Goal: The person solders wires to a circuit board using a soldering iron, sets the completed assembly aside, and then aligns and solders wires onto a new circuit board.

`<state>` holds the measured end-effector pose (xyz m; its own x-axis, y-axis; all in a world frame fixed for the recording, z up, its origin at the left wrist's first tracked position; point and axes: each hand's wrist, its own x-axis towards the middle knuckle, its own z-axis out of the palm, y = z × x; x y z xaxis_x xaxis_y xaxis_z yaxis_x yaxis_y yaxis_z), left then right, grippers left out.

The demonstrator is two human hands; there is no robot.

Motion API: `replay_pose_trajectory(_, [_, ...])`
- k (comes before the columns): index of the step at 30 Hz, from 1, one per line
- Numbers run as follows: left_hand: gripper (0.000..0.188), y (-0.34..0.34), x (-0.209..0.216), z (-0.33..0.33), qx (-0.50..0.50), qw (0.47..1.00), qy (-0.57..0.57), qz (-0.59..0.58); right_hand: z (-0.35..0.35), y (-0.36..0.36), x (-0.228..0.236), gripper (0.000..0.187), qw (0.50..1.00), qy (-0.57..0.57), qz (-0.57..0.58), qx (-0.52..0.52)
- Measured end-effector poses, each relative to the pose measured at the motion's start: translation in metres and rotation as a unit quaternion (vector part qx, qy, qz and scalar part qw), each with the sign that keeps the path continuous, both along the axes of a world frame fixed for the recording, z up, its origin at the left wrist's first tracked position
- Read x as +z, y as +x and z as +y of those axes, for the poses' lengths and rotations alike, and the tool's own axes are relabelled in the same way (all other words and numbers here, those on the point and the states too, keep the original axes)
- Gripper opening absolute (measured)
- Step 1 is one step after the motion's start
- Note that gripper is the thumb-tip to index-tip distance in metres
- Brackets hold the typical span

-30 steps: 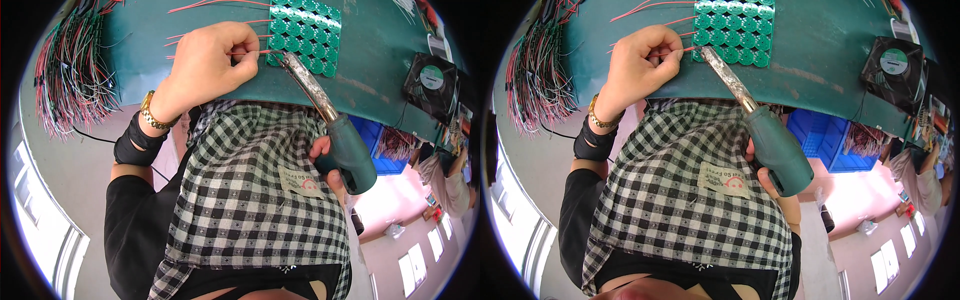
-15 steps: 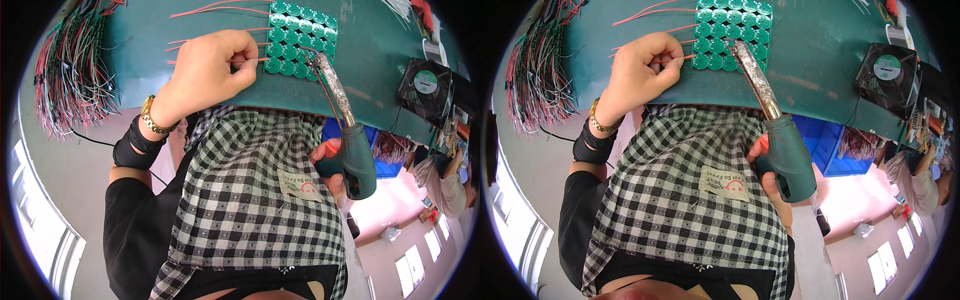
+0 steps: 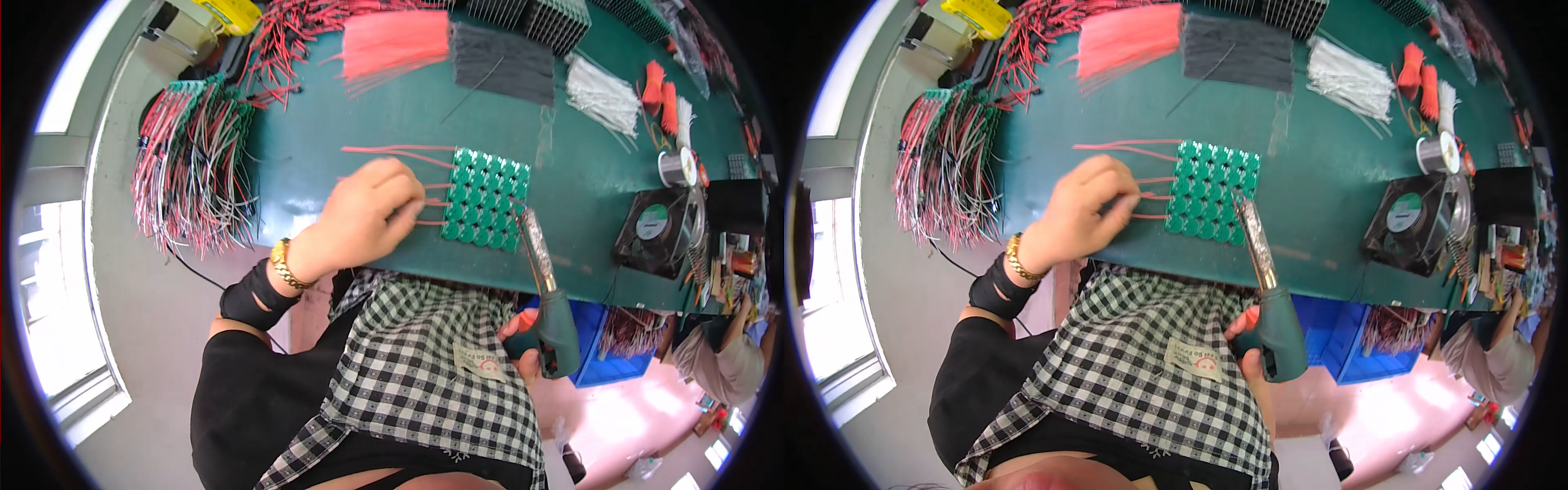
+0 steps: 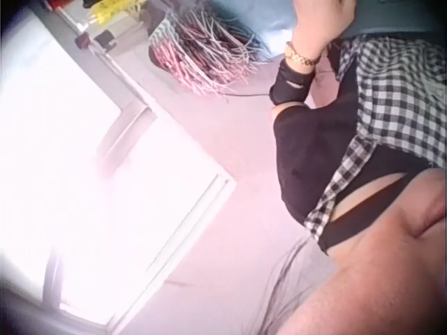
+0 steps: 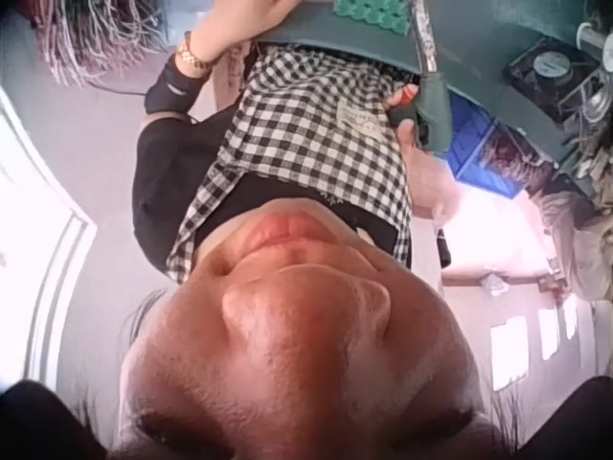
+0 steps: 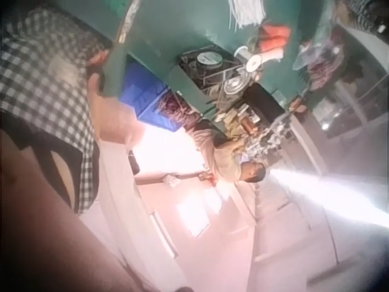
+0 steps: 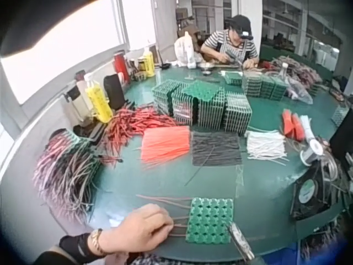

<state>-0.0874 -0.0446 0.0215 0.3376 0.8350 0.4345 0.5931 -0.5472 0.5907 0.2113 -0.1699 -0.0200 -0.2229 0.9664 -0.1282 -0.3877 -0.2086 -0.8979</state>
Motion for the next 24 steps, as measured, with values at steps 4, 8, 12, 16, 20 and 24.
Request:
replay_pose_trajectory(4, [0.012,-0.046,0.028,0.053,0.122,0.967,0.182,0.129,0.003,-0.005,-0.005,0.065,1.0,0.008,-0.002,0.029])
replay_pose_trajectory(8, [0.01,-0.047,0.006,0.142,0.203,0.935,0.196,0.216,0.006,0.005,0.003,0.062,0.995,0.04,-0.075,0.061])
replay_pose_trajectory(12, [0.016,-0.003,0.011,0.181,0.195,0.947,0.176,0.186,0.003,0.001,-0.002,0.059,0.999,0.037,-0.012,0.023])
replay_pose_trajectory(16, [0.018,0.031,0.007,0.218,0.178,0.956,0.051,0.226,0.0,-0.006,0.019,0.059,0.995,0.016,-0.1,-0.003])
replay_pose_trajectory(20, [0.015,0.024,-0.006,0.22,0.132,0.934,-0.003,0.331,0.012,-0.005,0.018,0.063,0.994,0.02,-0.101,0.035])
replay_pose_trajectory(24, [0.013,0.045,-0.004,0.231,0.079,0.938,0.032,0.337,0.008,-0.009,0.016,0.062,0.997,0.029,-0.07,-0.008])
